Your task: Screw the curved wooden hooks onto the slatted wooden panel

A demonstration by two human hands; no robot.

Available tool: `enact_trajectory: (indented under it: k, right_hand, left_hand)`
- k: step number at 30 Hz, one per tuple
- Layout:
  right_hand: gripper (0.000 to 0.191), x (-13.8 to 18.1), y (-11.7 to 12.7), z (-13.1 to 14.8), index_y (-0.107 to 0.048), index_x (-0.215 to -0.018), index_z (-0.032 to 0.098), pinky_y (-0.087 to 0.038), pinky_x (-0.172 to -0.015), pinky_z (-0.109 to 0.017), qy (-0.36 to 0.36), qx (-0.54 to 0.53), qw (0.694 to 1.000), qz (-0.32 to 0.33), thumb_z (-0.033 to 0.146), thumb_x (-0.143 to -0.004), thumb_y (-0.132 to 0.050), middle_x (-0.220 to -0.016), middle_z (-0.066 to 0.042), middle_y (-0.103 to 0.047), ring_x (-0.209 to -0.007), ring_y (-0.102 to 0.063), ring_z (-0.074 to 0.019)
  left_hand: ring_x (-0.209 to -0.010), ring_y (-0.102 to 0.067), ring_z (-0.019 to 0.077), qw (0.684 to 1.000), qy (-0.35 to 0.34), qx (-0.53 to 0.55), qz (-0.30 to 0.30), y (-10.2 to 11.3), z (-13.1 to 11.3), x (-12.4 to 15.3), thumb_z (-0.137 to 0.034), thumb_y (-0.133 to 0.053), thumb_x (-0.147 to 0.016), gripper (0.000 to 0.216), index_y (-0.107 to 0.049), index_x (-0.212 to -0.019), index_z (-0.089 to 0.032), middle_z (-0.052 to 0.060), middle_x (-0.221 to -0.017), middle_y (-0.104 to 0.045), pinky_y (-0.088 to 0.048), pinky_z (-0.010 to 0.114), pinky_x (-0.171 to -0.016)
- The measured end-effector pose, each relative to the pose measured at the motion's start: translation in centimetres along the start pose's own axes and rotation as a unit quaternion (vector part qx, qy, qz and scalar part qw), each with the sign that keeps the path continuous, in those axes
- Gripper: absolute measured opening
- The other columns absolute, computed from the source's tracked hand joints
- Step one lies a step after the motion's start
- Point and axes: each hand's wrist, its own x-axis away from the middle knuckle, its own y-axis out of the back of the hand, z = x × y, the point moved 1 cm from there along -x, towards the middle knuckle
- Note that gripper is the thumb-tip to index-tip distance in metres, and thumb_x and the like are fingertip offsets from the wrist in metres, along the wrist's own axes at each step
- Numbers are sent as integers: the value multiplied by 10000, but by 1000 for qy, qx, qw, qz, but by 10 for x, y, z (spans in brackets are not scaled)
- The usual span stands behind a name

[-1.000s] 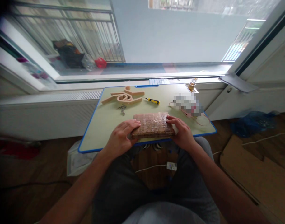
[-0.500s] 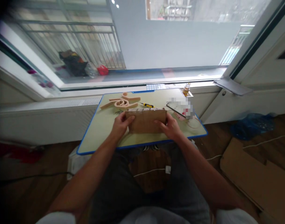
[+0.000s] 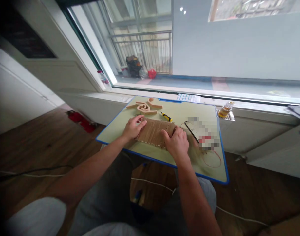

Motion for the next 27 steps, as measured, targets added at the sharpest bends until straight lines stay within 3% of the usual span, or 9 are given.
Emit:
enact_trajectory:
  k: [4, 8, 10, 14, 17, 19, 23, 27]
  right_hand:
    - [821, -2, 4, -3, -477, -1639, 142, -478, -1182, -728, 9, -20, 999, -24, 567, -972, -697, -1591, -317, -620, -1504, -574, -527]
    - [713, 7, 10, 2, -571, -1609, 204, -454, -1222, -737, 109, 28, 994, -6, 571, -1009, -695, -1602, -267, -630, -1530, -543, -508]
    - [772, 15, 8, 5, -603, -1605, 263, -402, -1265, -770, 173, 56, 983, 10, 654, -960, -764, -1690, -223, -586, -1612, -445, -523]
    - [636, 22, 0, 4, -689, -1550, 342, -401, -1278, -795, 188, 109, 975, 42, 695, -1022, -682, -1761, -139, -550, -1651, -433, -514]
    - [658, 16, -2, 3, -692, -1561, 356, -406, -1310, -774, 192, 122, 972, 52, 702, -1003, -715, -1761, -116, -558, -1670, -437, -487]
    - [666, 9, -1, 3, -702, -1556, 349, -426, -1305, -774, 195, 126, 970, 67, 703, -993, -732, -1759, -122, -561, -1671, -442, -480]
    - [635, -6, 1, 6, -709, -1548, 360, -424, -1325, -740, 224, 139, 960, 88, 663, -993, -759, -1765, -125, -550, -1662, -473, -434]
    - [641, -21, 4, 14, -711, -1543, 330, -446, -1314, -716, 233, 129, 957, 111, 641, -986, -774, -1743, -148, -568, -1648, -491, -415]
  left_hand:
    - [-1036, -772, 257, 999, -6, 13, 32, 2, 4, -2, -355, -707, -929, 348, -828, -1232, -235, 79, -1123, -846, -602, 396, -1024]
    - [-876, -763, 248, 999, -7, 31, 39, 3, 7, -4, -397, -716, -908, 311, -837, -1134, -221, 67, -957, -833, -610, 373, -861]
    - [-852, -760, 250, 998, -15, 41, 36, 2, 8, -7, -410, -731, -891, 299, -834, -1098, -219, 63, -926, -827, -605, 378, -836]
    - [-759, -748, 240, 995, -53, 67, 58, 6, 11, -21, -414, -775, -851, 231, -836, -986, -236, 37, -828, -811, -597, 367, -750]
    - [-885, -775, 256, 992, -88, 75, 44, 22, 17, -51, -378, -814, -807, 146, -826, -857, -242, 50, -919, -842, -614, 380, -864]
    - [-1038, -774, 271, 994, -85, 74, -14, 39, 26, -81, -385, -754, -876, 179, -825, -920, -227, 82, -1078, -852, -604, 398, -1004]
    - [-1091, -745, 292, 991, -19, 48, -125, 62, 60, -144, -350, -602, -973, 285, -800, -1080, -175, 139, -1155, -830, -572, 427, -1068]
    - [-1072, -751, 295, 993, 17, 25, -113, 60, 95, -175, -311, -676, -906, 213, -820, -1011, -194, 127, -1121, -850, -577, 401, -1032]
